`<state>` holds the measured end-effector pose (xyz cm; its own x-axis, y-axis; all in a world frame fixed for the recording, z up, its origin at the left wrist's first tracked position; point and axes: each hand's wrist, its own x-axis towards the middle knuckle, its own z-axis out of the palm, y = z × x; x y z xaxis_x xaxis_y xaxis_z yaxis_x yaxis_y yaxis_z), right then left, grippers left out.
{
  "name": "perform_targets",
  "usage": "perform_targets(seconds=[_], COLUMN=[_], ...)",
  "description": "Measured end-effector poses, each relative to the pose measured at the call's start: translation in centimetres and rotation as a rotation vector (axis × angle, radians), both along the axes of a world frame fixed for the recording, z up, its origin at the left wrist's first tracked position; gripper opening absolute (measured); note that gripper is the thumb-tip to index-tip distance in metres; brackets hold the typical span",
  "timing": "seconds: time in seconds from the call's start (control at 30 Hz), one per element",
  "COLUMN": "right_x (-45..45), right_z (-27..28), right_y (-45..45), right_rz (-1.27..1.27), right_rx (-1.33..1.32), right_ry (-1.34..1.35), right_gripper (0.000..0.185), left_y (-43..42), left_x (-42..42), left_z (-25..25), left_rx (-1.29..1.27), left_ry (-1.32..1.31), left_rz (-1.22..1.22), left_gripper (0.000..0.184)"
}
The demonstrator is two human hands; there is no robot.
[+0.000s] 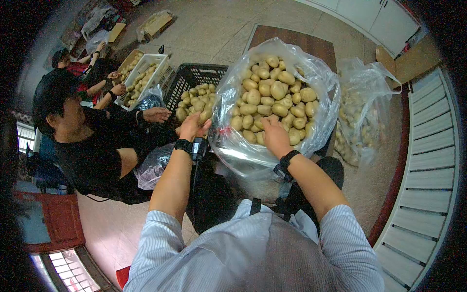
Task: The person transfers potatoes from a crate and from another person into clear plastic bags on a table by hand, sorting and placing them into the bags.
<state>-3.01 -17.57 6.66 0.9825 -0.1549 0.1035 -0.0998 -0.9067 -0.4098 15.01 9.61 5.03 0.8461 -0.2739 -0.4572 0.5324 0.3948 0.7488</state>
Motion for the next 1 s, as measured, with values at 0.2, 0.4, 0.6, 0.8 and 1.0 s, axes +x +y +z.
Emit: perform_targets(seconds=[0.2,0.4,0.6,0.8,1.0], right_x=[0.7,1.2,0.1,-1.4,-1.9], right_z=[0.8,1.3,1.4,0.0,-1.2], right_y=[0.6,0.9,0.3,-0.1,-0.4], right_rz=[0.013,-0.005,0.029,0.010,-0.126], right_rx=[-0.095,-0.156,-0.024,0.266,0.765], right_ry=[0.049,0.095,0.034,-0.147,0.035], right_gripper=[0.046,0.045,0.047,0.047,0.050], left_y=[2.4,2.8,3.2,3.7,4.8], left_x=[1.8,1.9,1.9,2.4,4.2], left_z=[-4.8,-4.5,-4.2,-5.6,-9.8], left_rx=[0.209,0.365,0.395,0.442,0.444], left_ry=[-0.184,-0.340,-0.315,-0.364,-0.526], left_rz=[0.005,-0.017,0.018,0.025,0.055], left_gripper=[0.029,0.029,0.032,0.036,0.041])
